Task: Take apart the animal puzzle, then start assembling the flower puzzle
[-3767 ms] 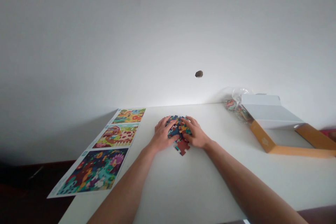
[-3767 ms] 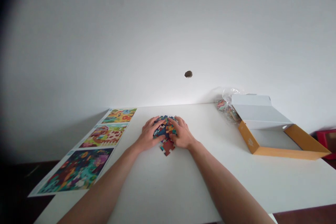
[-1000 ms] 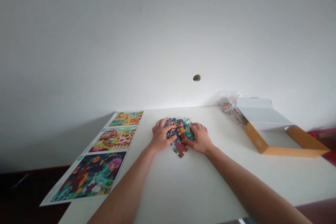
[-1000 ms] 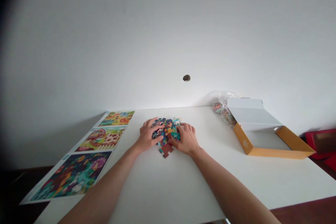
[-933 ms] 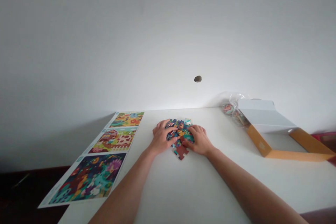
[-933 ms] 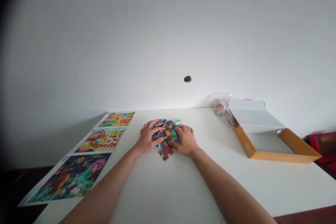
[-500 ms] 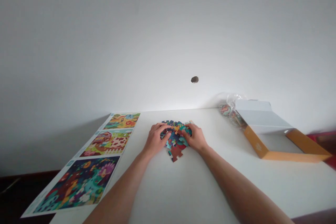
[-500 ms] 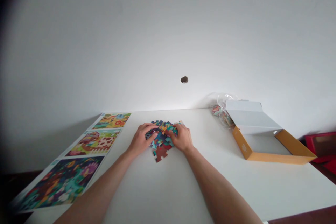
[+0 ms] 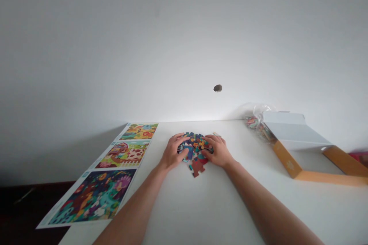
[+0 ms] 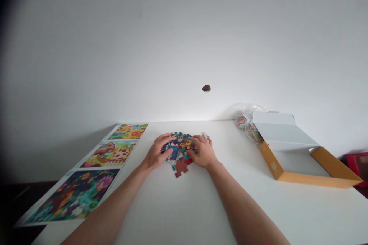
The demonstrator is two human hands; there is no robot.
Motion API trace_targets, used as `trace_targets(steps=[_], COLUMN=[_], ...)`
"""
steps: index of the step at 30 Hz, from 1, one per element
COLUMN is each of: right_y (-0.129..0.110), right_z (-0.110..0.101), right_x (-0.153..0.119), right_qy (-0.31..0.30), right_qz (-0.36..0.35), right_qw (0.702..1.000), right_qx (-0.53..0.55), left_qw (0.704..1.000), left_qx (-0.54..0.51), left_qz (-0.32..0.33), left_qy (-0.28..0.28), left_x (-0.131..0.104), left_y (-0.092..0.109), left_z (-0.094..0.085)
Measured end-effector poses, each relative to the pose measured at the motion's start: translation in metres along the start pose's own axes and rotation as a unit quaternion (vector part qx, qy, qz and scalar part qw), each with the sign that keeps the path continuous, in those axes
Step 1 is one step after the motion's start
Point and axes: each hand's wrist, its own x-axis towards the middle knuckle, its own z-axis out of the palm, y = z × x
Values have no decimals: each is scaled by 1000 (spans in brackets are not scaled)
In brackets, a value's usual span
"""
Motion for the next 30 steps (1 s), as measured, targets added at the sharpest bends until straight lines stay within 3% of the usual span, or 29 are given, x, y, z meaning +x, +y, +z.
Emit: trace_targets(steps=[4, 7, 13, 19, 23, 26, 30], right_y=[-12, -12, -5, -11, -11, -8, -7], right_z=[-2, -1, -3, -3, 0, 3, 6], right_x=[-2, -1, 0, -2, -1, 0, -1], right_qy=[-43, -40, 6, -37, -24, -4, -42], right_qz=[-78, -71, -16, -75, -123, -110, -110], right_qw=[996, 997, 1000, 996, 989, 992, 991], right_qx=[8, 9, -14, 20, 76, 58, 55], left_qw=[993, 993, 1000, 994, 989, 995, 993], left_qx=[13, 38, -2, -38, -52, -68, -101], left_qz=[86, 79, 28, 14, -2, 11, 56], left_qy=[-77, -78, -9, 97, 135, 76, -11], left_x=[-4, -7, -3, 4, 5, 1, -4], left_y=[8, 8, 2, 3, 0, -1, 1], left_z=[1, 5, 7, 5, 4, 3, 5])
